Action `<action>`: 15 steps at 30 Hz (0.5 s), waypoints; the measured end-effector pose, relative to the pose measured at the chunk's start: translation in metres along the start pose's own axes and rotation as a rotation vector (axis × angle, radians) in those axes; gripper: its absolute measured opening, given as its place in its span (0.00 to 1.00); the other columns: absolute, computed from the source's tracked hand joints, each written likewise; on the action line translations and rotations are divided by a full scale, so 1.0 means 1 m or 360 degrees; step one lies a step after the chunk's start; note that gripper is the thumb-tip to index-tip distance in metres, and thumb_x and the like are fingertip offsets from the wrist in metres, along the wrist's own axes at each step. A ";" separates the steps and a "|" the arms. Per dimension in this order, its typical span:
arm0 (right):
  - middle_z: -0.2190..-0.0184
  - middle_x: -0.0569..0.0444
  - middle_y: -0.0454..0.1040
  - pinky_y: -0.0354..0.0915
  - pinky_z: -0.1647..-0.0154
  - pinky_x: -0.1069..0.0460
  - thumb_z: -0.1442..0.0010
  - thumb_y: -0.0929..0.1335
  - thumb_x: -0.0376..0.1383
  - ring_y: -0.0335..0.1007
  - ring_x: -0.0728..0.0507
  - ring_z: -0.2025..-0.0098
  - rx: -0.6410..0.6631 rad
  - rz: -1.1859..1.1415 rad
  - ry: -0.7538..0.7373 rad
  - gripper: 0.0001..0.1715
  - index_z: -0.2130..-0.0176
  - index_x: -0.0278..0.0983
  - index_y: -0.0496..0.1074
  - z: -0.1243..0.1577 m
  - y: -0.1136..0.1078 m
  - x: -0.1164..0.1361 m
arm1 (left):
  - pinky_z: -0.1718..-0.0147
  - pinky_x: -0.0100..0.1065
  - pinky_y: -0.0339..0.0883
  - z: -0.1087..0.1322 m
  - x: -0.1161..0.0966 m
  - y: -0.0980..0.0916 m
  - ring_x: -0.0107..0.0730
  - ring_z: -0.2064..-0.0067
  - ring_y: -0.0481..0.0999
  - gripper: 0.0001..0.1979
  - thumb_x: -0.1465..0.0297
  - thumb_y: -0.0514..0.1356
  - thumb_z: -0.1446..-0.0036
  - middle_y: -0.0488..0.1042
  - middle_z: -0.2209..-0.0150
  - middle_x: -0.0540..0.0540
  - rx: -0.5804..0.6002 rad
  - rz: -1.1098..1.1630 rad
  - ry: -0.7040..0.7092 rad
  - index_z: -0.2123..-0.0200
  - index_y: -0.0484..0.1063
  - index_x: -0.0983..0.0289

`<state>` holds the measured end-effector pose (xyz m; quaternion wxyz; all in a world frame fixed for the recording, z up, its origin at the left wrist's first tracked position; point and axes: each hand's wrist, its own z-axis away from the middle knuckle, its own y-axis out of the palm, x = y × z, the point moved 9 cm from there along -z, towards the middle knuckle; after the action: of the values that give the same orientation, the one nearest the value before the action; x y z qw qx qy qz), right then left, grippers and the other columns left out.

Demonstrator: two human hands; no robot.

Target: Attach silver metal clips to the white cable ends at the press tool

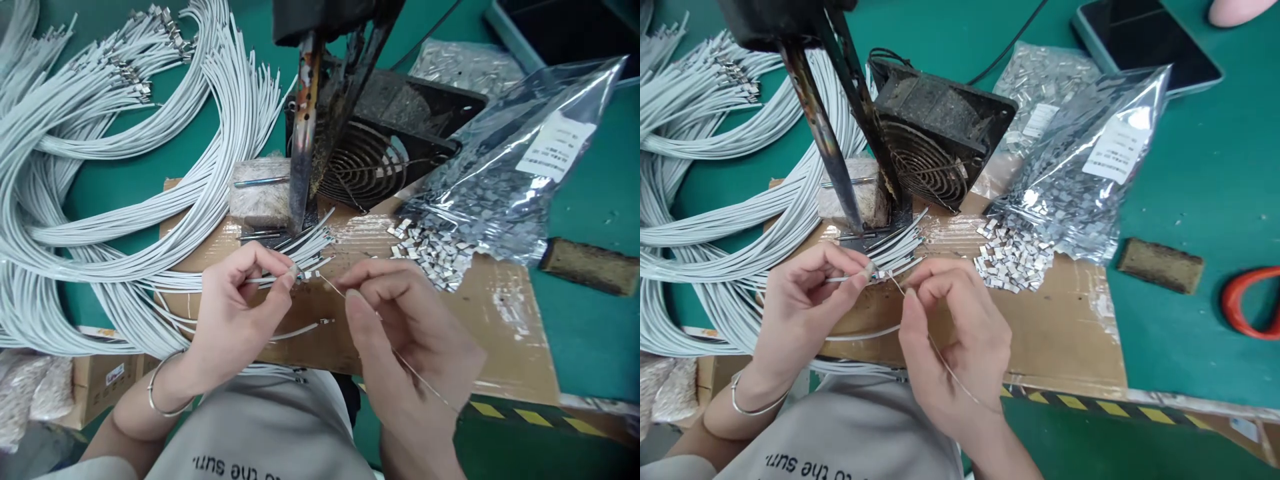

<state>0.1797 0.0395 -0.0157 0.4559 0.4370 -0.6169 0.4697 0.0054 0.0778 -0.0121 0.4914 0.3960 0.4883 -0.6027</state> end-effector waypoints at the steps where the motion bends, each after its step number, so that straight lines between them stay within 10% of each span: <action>1: 0.58 0.54 0.76 0.72 0.53 0.49 0.32 0.69 0.27 0.77 0.46 0.55 0.0002 -0.0045 -0.0002 0.11 0.66 0.40 0.68 -0.001 0.001 0.002 | 0.65 0.21 0.71 -0.001 0.000 0.000 0.24 0.62 0.80 0.08 0.80 0.67 0.41 0.81 0.67 0.51 -0.0012 -0.0001 0.0003 0.71 0.75 0.64; 9: 0.53 0.54 0.83 0.78 0.43 0.47 0.33 0.71 0.26 0.82 0.43 0.46 -0.0007 -0.0296 0.0085 0.11 0.64 0.40 0.71 -0.002 0.010 -0.002 | 0.64 0.22 0.72 -0.003 0.000 -0.003 0.25 0.63 0.81 0.08 0.80 0.68 0.42 0.81 0.66 0.51 -0.0070 0.0044 -0.0002 0.71 0.75 0.64; 15: 0.62 0.59 0.82 0.76 0.57 0.54 0.26 0.68 0.34 0.80 0.50 0.63 -0.0132 0.0114 0.0155 0.11 0.48 0.45 0.78 -0.007 0.008 -0.011 | 0.65 0.23 0.71 -0.001 0.003 -0.001 0.26 0.62 0.81 0.08 0.79 0.68 0.42 0.82 0.66 0.52 -0.0032 -0.0010 -0.0031 0.71 0.75 0.63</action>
<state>0.1755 0.0491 -0.0269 0.4858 0.3721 -0.6283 0.4804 0.0033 0.0778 -0.0151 0.4980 0.3837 0.4908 -0.6032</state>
